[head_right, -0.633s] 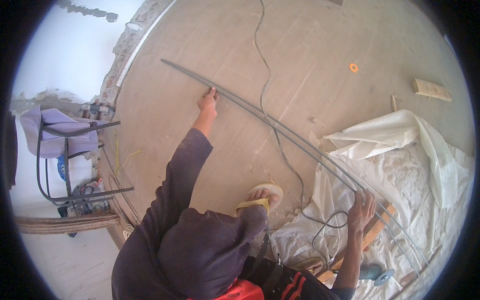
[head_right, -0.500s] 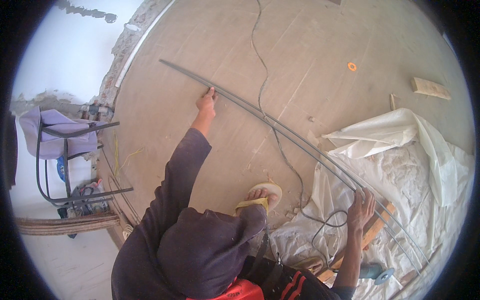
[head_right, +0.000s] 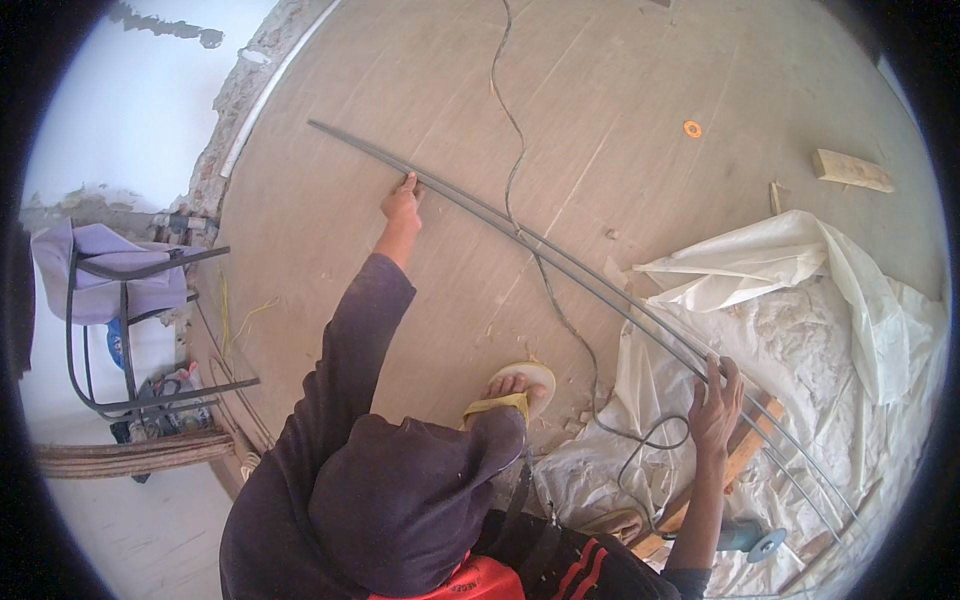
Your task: The person measures and cuts metal rods using an angle grinder. They align the rods on a wooden plank, mark them, and then cut them to length, producing sparks during the cutting process.
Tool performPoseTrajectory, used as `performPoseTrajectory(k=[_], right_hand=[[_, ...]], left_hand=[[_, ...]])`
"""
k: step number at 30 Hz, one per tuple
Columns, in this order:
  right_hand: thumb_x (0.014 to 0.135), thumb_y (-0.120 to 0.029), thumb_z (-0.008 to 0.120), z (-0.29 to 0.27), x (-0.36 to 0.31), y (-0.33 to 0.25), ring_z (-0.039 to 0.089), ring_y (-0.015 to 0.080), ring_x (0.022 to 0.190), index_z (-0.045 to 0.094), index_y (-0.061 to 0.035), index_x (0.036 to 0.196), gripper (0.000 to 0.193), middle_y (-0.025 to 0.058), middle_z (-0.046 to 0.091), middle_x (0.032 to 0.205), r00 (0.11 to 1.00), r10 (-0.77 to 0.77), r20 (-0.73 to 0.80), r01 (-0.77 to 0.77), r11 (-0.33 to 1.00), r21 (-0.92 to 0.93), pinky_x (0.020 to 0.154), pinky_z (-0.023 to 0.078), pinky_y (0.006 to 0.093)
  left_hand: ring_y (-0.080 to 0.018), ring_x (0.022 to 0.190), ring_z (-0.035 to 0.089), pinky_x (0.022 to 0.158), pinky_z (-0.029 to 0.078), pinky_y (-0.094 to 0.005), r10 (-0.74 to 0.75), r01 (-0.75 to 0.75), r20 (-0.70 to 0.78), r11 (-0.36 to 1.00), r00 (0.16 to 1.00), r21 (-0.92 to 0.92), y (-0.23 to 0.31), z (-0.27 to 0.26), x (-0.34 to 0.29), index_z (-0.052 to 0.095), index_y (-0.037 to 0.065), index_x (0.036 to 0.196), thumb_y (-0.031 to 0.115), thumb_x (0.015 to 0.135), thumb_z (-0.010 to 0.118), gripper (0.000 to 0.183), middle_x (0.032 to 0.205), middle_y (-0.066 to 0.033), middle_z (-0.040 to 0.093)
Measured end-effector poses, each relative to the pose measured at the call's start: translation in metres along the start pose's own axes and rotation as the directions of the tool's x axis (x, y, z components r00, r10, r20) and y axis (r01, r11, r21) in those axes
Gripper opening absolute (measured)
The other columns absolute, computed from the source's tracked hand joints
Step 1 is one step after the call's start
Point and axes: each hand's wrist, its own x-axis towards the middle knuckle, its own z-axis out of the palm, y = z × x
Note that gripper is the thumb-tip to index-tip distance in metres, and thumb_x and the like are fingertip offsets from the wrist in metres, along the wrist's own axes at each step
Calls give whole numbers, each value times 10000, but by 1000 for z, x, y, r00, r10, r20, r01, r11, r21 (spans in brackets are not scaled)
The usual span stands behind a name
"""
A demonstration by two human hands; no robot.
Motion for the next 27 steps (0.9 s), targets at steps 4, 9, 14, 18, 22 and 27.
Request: performPoseTrajectory(k=[4, 9, 14, 18, 22, 27], right_hand=[[809, -2, 685, 1, -1, 3, 554, 322, 1104, 588, -81, 1279, 487, 141, 530, 1248, 998, 64, 11, -65, 997, 38, 944, 447, 449], [809, 49, 662, 6, 1, 7, 578, 302, 1044, 609, -52, 1226, 432, 136, 533, 1233, 995, 97, 25, -99, 989, 109, 882, 479, 429], [837, 99, 616, 9, 7, 11, 614, 263, 910, 624, 0, 1143, 322, 153, 526, 1201, 992, 123, 36, -127, 964, 234, 750, 534, 385], [839, 54, 638, -4, 14, 3, 617, 304, 926, 618, 8, 1141, 307, 164, 529, 1195, 995, 88, 44, -96, 963, 252, 782, 518, 407], [841, 4, 658, -21, 33, 5, 623, 355, 969, 608, 2, 1160, 323, 181, 544, 1183, 989, -9, 150, -35, 959, 282, 806, 503, 436], [877, -81, 642, -37, 74, -23, 597, 421, 1030, 584, -60, 1238, 365, 200, 558, 1186, 913, -48, 406, -74, 957, 280, 853, 486, 476]], left_hand=[[-171, 789, 643, 770, 549, -326, -17, 17, -20, 1000, 1000, -1, 3, 10, -13, 637, -30, 1094, 45, 888, 701, 229, 969, -70, 670], [-187, 841, 662, 777, 544, -316, -14, 14, -22, 1000, 1000, 17, 5, 8, -11, 632, -39, 1118, 43, 891, 696, 250, 1011, -84, 677], [-203, 903, 676, 761, 534, -307, -8, 8, -3, 1000, 1000, 27, 4, 7, -9, 632, -34, 1104, 35, 886, 699, 238, 1032, -92, 681], [-195, 874, 667, 729, 532, -295, -9, 9, 6, 1000, 1000, 6, 4, 8, -10, 624, -31, 1089, 28, 885, 698, 225, 991, -86, 673], [-210, 861, 656, 745, 554, -314, -11, 11, -26, 1000, 1000, 9, 5, 11, -7, 607, -48, 1081, 9, 887, 684, 216, 967, -93, 656], [-266, 902, 653, 870, 578, -394, 12, -12, -4, 1000, 1000, -6, 7, 11, -11, 587, -92, 1069, -25, 886, 659, 208, 1015, -145, 637]])
